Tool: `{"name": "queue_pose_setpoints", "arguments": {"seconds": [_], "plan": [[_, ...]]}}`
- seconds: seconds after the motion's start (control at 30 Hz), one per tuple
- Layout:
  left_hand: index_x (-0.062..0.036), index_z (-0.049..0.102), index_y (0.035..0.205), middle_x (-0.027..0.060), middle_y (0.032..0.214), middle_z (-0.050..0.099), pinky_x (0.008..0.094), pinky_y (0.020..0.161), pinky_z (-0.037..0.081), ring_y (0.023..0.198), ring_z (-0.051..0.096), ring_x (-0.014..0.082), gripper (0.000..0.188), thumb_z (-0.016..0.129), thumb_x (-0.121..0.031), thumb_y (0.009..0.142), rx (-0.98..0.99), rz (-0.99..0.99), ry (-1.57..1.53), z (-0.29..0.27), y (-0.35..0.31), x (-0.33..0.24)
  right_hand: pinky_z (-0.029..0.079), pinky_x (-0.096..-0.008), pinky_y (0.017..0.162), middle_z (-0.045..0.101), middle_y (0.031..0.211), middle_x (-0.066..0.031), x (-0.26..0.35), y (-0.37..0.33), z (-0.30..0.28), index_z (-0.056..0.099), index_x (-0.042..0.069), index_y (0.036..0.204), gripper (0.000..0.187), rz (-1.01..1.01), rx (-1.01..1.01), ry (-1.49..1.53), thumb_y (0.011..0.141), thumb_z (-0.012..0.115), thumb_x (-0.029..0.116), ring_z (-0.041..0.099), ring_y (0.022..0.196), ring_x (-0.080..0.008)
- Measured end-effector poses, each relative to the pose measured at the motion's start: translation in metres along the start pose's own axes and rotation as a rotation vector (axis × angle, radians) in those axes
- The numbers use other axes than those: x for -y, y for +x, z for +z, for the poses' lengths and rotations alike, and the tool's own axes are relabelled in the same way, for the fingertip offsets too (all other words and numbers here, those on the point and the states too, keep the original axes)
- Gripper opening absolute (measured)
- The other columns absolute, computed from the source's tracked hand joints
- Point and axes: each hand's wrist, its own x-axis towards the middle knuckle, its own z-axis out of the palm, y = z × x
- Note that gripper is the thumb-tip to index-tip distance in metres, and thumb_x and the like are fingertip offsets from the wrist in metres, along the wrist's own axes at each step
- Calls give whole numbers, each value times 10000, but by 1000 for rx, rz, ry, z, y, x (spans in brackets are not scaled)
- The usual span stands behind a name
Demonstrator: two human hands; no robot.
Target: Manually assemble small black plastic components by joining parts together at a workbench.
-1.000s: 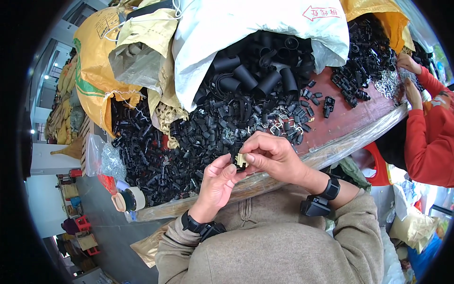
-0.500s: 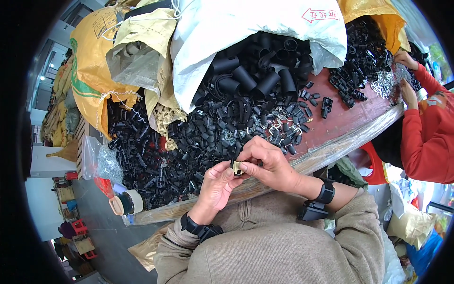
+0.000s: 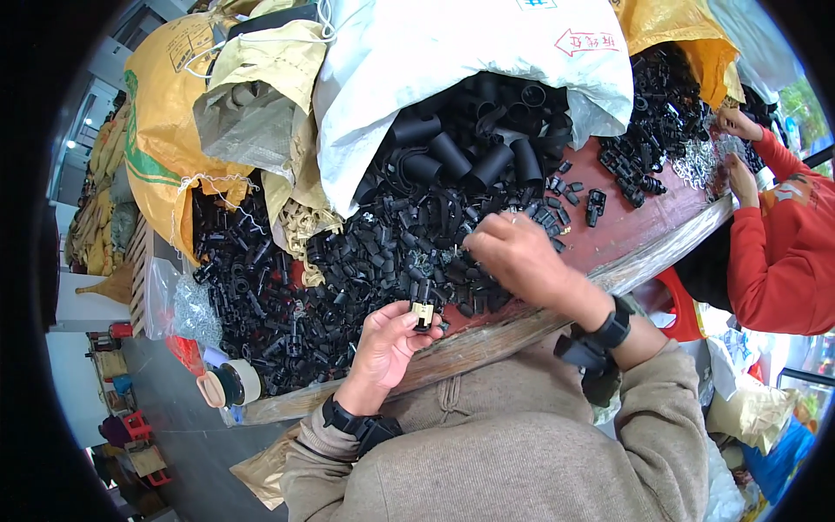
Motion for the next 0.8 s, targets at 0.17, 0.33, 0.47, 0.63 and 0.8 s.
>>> {"name": "queue_pose_setpoints", "arguments": {"seconds": [0.17,0.33,0.47,0.63,0.8], "plan": [[36,536,958,142,873,592,234,645,505,750,601,196,227,542,-109,783,22,12,-24,-6,-3,3,407,-313,622,472,711,-52,-29,6,-2,531,69,809,155,-91,130,-501,654,529,66,517,662,-220],[34,533,958,145,873,592,235,649,506,757,601,201,224,541,-107,784,21,42,-43,-9,-3,6,406,-325,633,466,706,-61,-33,7,1,535,69,796,157,-81,187,-529,642,508,74,522,667,-219],[30,523,974,148,883,589,235,655,505,771,600,205,230,540,-101,785,20,40,-52,-8,-4,8,412,-317,617,462,715,-78,-38,5,-2,525,63,845,202,-146,97,-466,645,544,51,516,654,-242],[12,519,943,179,891,581,256,645,514,759,600,226,183,535,-68,780,-31,61,-64,-2,-2,6,430,-260,571,508,733,-57,-21,0,-2,521,46,867,181,35,7,33,699,585,24,545,622,-196],[14,514,961,159,905,581,255,671,508,784,596,212,204,546,-75,780,-36,103,-25,10,3,-1,440,-193,555,560,768,-26,11,-6,4,535,22,901,149,515,2,1136,765,588,49,561,633,-97]]}}
